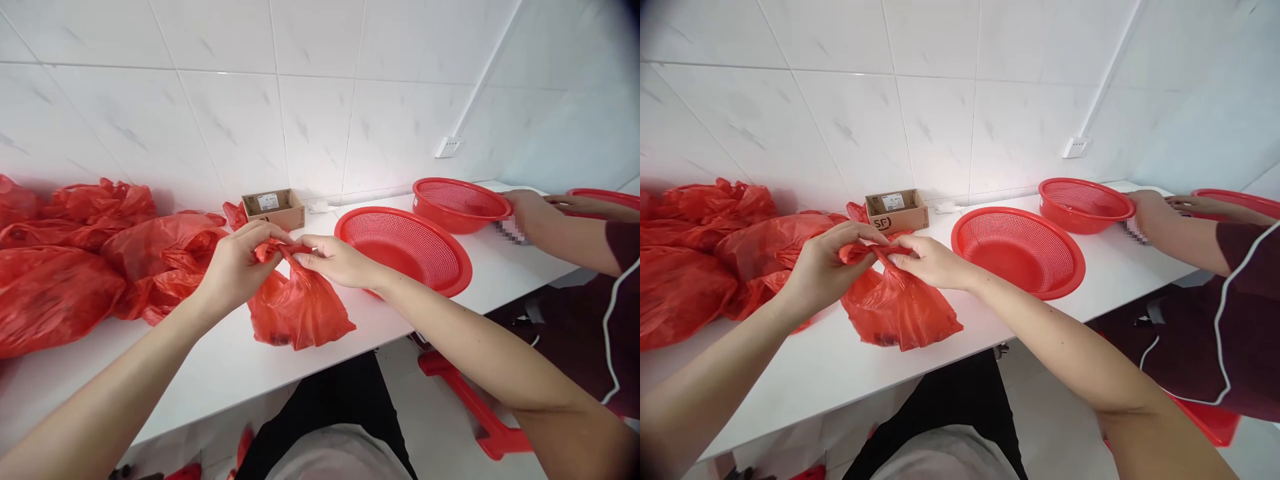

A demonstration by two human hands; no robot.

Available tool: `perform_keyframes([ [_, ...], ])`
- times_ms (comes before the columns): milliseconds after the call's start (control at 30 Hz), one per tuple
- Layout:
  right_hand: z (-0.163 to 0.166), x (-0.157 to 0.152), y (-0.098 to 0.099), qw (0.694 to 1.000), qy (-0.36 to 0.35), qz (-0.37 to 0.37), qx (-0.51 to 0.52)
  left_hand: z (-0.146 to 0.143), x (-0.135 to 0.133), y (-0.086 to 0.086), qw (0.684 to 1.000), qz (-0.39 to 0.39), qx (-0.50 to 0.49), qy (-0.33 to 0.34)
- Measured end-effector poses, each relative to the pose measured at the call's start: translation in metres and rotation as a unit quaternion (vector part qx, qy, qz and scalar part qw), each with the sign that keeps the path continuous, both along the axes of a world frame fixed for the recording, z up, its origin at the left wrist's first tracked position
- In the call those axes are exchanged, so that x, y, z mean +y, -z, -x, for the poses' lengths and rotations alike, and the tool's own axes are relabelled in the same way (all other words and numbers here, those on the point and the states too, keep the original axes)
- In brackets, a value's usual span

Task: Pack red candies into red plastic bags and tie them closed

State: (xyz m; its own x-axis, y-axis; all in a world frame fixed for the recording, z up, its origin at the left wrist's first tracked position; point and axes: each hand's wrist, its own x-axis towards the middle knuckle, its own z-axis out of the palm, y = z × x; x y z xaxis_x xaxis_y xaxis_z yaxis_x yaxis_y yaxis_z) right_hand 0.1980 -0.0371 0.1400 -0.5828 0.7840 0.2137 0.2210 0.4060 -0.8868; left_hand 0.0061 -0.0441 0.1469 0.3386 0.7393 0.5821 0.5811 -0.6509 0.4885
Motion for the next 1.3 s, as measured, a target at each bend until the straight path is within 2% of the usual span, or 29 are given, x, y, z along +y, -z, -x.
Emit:
perform_keyframes([
  [100, -0.01, -0.013, -0.004, 0.993, 0.036, -0.076, -0.079, 0.013, -0.006, 0.002, 0.998, 0.048, 0.027, 0.031],
  [167, -0.023, -0.022, -0.004, 0.98, 0.063, -0.129, -0.14, 0.032, -0.014, 0.006, 0.994, 0.089, 0.058, 0.018],
  [267, -0.053, -0.034, 0.003, 0.957, 0.122, -0.162, -0.208, 0.071, -0.03, 0.021, 0.981, 0.171, 0.036, -0.089],
  [333, -0.072, -0.037, 0.009, 0.95, 0.151, -0.147, -0.231, 0.093, -0.041, 0.032, 0.956, 0.234, -0.01, -0.179],
  [433, -0.085, -0.037, 0.013, 0.952, 0.159, -0.12, -0.233, 0.107, -0.053, 0.041, 0.931, 0.292, -0.046, -0.215],
  [600, -0.074, -0.033, 0.014, 0.963, 0.195, -0.104, -0.151, 0.099, -0.065, 0.037, 0.924, 0.298, -0.088, -0.225],
  [700, -0.066, -0.033, 0.029, 0.975, 0.19, -0.076, -0.087, 0.096, -0.068, 0.045, 0.92, 0.334, -0.044, -0.198],
  [767, -0.061, -0.037, 0.045, 0.98, 0.181, -0.052, -0.07, 0.093, -0.067, 0.056, 0.932, 0.332, 0.002, -0.148],
  [867, -0.053, -0.044, 0.066, 0.983, 0.17, -0.017, -0.059, 0.079, -0.063, 0.072, 0.955, 0.283, 0.062, -0.065],
  [967, -0.047, -0.05, 0.076, 0.983, 0.18, -0.003, -0.033, 0.05, -0.06, 0.085, 0.97, 0.207, 0.127, -0.001],
  [1067, -0.048, -0.053, 0.08, 0.979, 0.201, 0.02, 0.01, 0.017, -0.061, 0.097, 0.969, 0.139, 0.191, 0.07],
  [1133, -0.05, -0.054, 0.083, 0.975, 0.213, 0.052, 0.042, 0.002, -0.062, 0.106, 0.962, 0.122, 0.226, 0.097],
  [1233, -0.047, -0.058, 0.091, 0.965, 0.24, 0.078, 0.073, -0.007, -0.056, 0.112, 0.958, 0.139, 0.238, 0.082],
  [1300, -0.037, -0.062, 0.098, 0.964, 0.253, 0.05, 0.06, -0.007, -0.048, 0.111, 0.965, 0.155, 0.206, 0.05],
])
